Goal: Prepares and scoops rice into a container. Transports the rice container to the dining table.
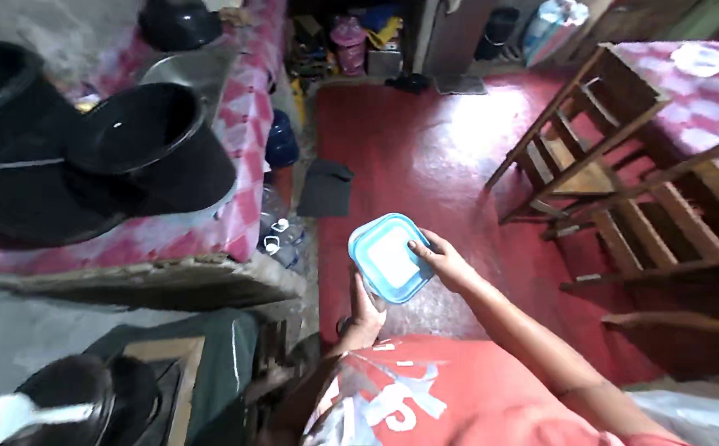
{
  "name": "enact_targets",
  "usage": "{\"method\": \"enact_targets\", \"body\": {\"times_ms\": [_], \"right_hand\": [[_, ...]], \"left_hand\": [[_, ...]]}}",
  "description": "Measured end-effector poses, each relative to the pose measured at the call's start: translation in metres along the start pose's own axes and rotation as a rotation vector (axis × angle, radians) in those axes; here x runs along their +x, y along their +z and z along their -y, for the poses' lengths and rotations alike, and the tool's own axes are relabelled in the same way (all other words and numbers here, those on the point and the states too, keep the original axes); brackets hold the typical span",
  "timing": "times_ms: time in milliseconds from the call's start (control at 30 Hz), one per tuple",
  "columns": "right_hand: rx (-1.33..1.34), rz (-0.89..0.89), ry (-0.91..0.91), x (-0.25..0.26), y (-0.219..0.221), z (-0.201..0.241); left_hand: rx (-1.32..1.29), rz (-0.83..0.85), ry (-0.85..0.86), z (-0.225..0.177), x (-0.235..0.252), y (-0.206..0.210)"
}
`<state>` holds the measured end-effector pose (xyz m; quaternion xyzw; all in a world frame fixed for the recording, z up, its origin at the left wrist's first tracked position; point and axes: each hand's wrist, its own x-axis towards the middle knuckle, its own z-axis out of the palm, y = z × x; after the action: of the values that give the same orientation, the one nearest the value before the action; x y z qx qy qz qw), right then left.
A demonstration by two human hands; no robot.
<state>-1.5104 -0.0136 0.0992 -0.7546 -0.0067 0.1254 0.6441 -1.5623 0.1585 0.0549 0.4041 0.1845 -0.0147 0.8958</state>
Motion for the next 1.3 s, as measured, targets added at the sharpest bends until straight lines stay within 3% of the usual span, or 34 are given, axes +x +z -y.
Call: {"method": "enact_targets", "body": {"times_ms": [167,367,500,633,733,833,1067,1200,1300], "right_hand": [[0.022,-0.193,0.009,0.056,-0.049,-0.018],[0.073,-0.448,0.031,0.155,-0.118,-0.02],[0.281,-0.492,0.022,0.212,-0.172,-0.009],[0.269,-0.568,-0.01,0.259,-0.221,-0.008],[0.112,-0.622,0.016,0.291,-0.258,-0.013],[0.027,-0.599,0.009,0.337,-0.3,-0.035],[0.26,-0.57,0.228,0.472,-0.463,-0.046],[0.193,-0.567,0.178,0.547,-0.546,-0.03],[0.109,-0.582,0.179,0.596,-0.606,-0.017]], "left_hand": [[-0.004,0.057,-0.067,0.036,0.086,0.05],[0.175,0.344,-0.188,0.035,0.218,0.134],[0.226,0.433,-0.276,0.034,0.297,0.202],[0.292,0.447,-0.445,0.041,0.362,0.255],[0.472,0.485,-0.43,0.058,0.417,0.304],[0.608,0.408,-0.407,0.091,0.478,0.357],[0.859,0.426,-0.28,0.157,0.595,0.491],[0.866,0.457,-0.206,0.172,0.655,0.574],[0.773,0.551,-0.183,0.191,0.703,0.613]]}}
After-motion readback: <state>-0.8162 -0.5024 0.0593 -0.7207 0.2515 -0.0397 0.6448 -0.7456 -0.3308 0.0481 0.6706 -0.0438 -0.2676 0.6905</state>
